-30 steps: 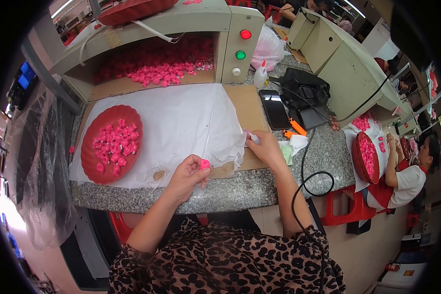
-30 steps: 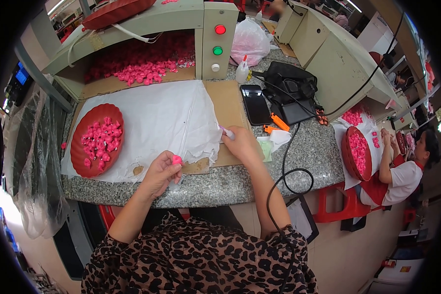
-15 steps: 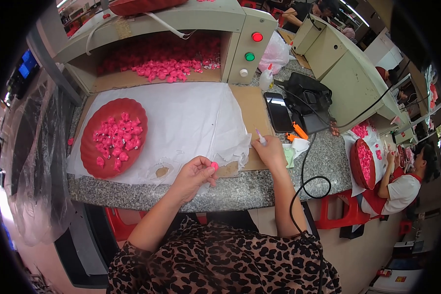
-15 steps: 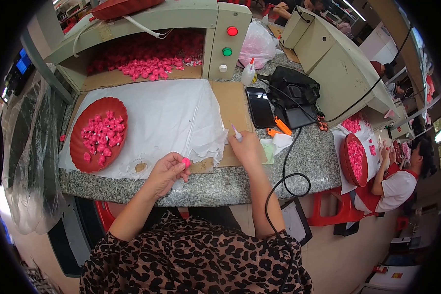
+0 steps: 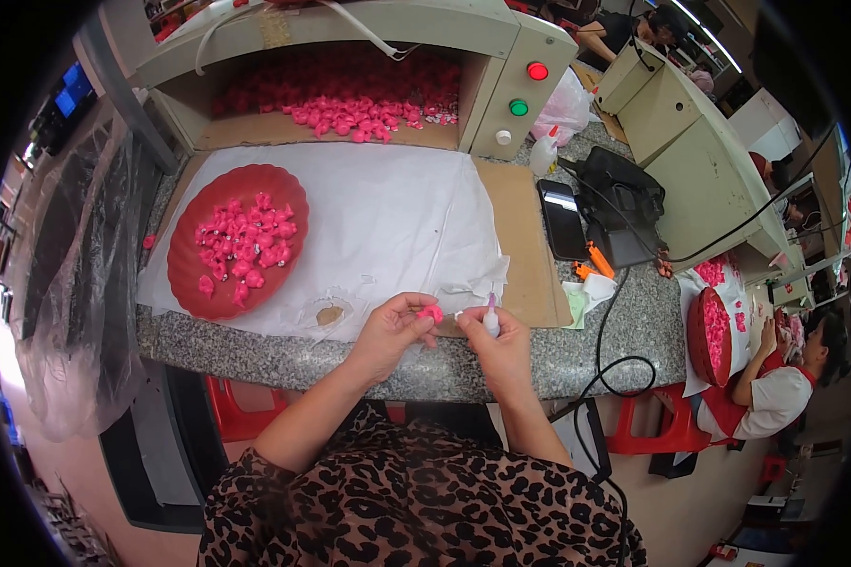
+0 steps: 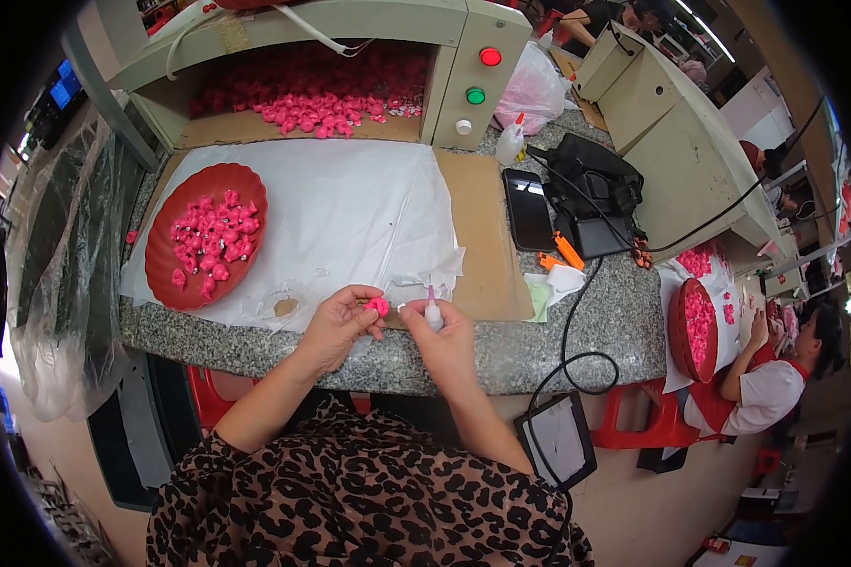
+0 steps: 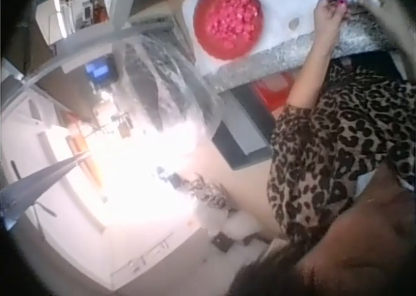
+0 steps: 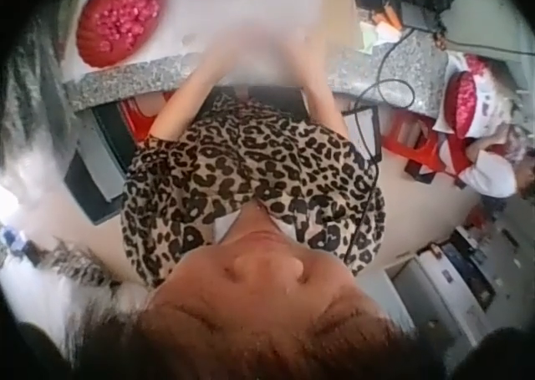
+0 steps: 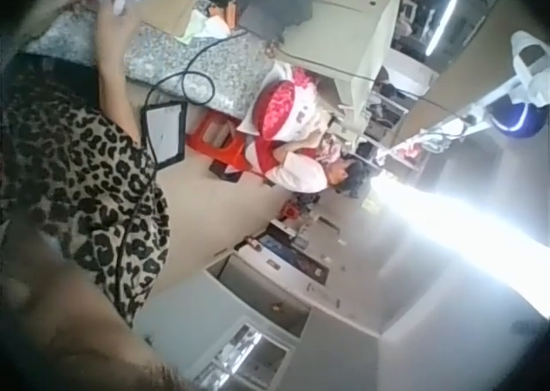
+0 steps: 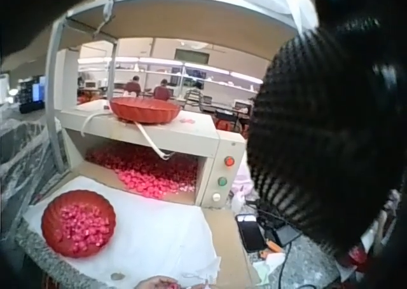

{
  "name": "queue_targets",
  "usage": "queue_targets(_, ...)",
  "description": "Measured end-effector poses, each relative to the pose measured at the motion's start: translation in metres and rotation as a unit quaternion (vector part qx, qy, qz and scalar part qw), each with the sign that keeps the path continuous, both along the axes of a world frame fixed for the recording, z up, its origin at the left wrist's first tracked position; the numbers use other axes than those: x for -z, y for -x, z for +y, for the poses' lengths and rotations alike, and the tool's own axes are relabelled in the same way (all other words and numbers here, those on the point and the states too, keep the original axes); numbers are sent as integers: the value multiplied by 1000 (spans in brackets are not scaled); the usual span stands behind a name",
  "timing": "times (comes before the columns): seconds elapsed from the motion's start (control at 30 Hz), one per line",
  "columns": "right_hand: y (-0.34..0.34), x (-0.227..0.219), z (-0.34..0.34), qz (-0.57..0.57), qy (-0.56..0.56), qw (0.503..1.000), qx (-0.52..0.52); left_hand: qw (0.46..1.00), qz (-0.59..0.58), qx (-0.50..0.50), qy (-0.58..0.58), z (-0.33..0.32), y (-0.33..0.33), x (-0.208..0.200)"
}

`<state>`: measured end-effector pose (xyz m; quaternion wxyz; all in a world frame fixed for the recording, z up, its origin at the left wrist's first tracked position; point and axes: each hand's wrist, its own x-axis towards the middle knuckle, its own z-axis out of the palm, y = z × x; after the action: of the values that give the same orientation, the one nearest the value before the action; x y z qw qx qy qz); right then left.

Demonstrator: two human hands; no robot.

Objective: The person applies glue onto figurines using an applicator bottle, attaches small pieces to them by hand, and retrieves more figurines from an oven.

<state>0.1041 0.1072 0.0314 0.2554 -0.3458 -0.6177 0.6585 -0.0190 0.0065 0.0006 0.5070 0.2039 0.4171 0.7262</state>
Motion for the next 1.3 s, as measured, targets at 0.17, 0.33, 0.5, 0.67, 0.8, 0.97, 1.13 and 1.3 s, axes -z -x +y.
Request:
queue_targets(0.17, 7, 1, -10, 1, -45, 999, -2, 999, 28, -13, -11, -1, -2, 3)
queue_targets(0.33, 7, 2, -10, 0, -69, 998, -9, 999, 44, -8, -12, -1, -3, 0)
queue_targets(0.5, 7, 6, -9, -16, -100, 995, -11, 998, 49, -6, -23, -1, -4, 3)
queue_targets(0.67, 5, 4, -7, -59, -191, 979, -25, 997, 79, -3, -18, -1, -5, 3)
queue_targets(0.8, 5, 3, -5, -63, -184, 980, -35, 997, 78, 0, -13, 0, -4, 5)
queue_targets(0.97, 7, 3, -7, 15, -71, 997, -36, 997, 69, 4, -17, 0, -3, 5)
queue_targets(1.13, 6, 6, 1, 43, 103, 992, -64, 998, 65, 11, -14, -2, -2, 3)
queue_targets(1.3, 7, 5, 4, 9, 193, 978, -76, 998, 64, 17, -22, -2, 0, 3)
